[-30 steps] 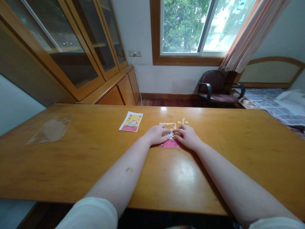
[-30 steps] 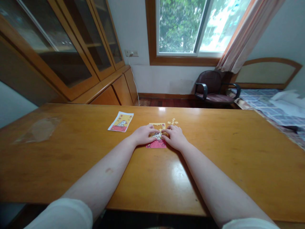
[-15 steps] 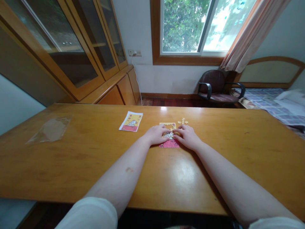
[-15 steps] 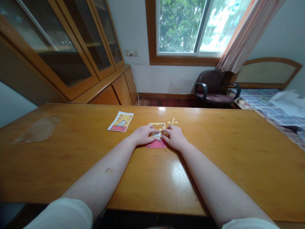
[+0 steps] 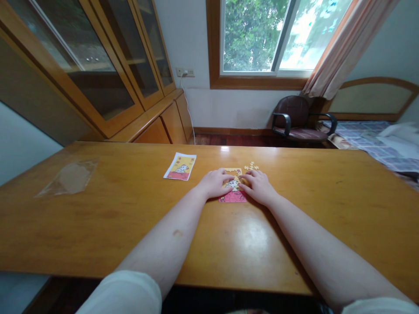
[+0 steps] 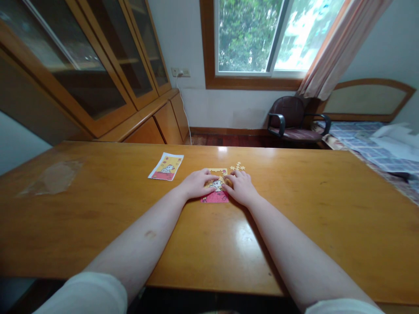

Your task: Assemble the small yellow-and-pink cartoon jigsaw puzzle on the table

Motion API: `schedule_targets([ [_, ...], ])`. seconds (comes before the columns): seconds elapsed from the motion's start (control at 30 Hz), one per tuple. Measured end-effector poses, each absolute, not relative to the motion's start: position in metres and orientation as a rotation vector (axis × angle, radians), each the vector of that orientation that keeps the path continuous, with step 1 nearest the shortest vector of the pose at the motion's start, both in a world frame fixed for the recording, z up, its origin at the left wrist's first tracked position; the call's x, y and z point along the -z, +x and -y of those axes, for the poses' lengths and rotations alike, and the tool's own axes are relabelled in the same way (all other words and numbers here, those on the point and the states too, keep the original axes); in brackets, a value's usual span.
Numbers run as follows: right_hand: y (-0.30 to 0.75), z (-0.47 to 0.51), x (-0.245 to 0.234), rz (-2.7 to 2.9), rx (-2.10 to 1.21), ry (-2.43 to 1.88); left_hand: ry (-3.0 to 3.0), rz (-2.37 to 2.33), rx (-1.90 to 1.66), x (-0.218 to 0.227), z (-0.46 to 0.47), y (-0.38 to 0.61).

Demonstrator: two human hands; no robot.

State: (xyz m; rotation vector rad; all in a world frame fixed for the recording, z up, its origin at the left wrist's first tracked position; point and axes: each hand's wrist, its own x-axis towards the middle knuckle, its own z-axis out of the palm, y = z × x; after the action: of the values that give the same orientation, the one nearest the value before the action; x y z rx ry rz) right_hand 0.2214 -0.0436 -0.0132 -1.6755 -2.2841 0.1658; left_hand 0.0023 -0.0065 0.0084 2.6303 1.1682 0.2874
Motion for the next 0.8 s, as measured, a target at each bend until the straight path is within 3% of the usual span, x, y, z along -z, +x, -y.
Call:
schedule_targets([
  [0.8, 0.2211, 0.0440, 0.0120, 2.306, -0.145, -1.701, 2.606, -1.105, -0.231, -0.0111, 0.0070, 0.0020],
])
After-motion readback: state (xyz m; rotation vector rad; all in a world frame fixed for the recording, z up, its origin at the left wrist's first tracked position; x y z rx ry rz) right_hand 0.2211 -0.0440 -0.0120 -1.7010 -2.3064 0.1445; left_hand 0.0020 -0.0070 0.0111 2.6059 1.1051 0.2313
